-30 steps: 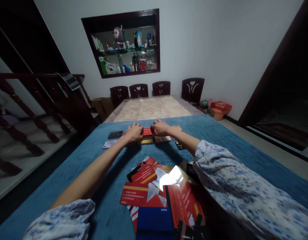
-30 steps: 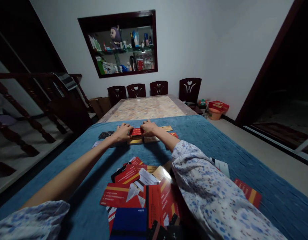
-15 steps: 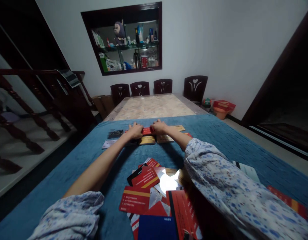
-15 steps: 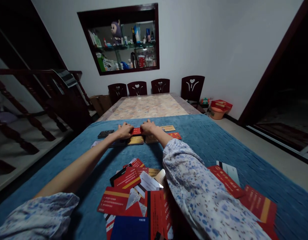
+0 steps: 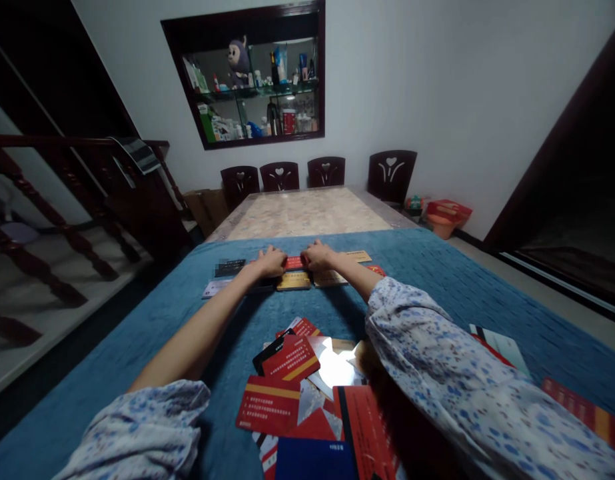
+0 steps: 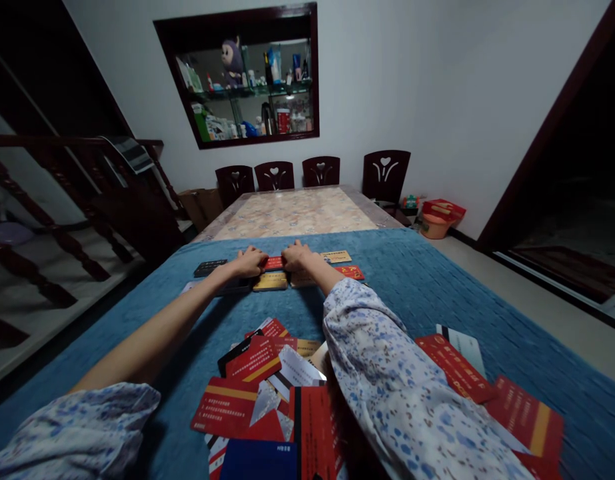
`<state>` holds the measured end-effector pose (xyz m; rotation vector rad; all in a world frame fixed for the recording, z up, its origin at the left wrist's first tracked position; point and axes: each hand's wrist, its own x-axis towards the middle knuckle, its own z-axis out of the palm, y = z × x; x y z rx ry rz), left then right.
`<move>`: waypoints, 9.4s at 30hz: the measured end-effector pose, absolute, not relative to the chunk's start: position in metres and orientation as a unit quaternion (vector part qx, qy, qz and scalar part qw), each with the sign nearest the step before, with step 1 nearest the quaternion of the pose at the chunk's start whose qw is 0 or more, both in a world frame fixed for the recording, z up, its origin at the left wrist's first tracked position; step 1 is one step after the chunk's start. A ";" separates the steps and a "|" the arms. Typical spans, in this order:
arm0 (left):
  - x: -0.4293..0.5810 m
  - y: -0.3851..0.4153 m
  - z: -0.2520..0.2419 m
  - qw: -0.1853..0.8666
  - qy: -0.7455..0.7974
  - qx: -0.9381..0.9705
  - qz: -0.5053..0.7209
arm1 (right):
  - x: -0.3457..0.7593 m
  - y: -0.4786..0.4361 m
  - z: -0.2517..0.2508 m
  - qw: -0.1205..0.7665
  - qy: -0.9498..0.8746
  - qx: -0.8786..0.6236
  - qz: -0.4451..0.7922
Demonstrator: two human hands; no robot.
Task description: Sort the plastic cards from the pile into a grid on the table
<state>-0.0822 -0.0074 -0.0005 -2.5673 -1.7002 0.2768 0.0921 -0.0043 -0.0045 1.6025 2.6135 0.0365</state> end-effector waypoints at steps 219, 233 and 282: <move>0.086 -0.183 -0.001 -0.020 -0.336 -0.942 -0.011 | 0.326 -0.220 -0.041 -0.211 0.842 0.491 -0.068; 0.047 -0.174 0.009 0.005 -0.379 -0.925 -0.008 | 0.289 -0.178 -0.018 -0.151 0.874 0.459 -0.044; -0.073 -0.073 0.022 0.064 -0.527 -0.848 0.011 | 0.127 -0.044 0.027 -0.001 0.885 0.464 0.035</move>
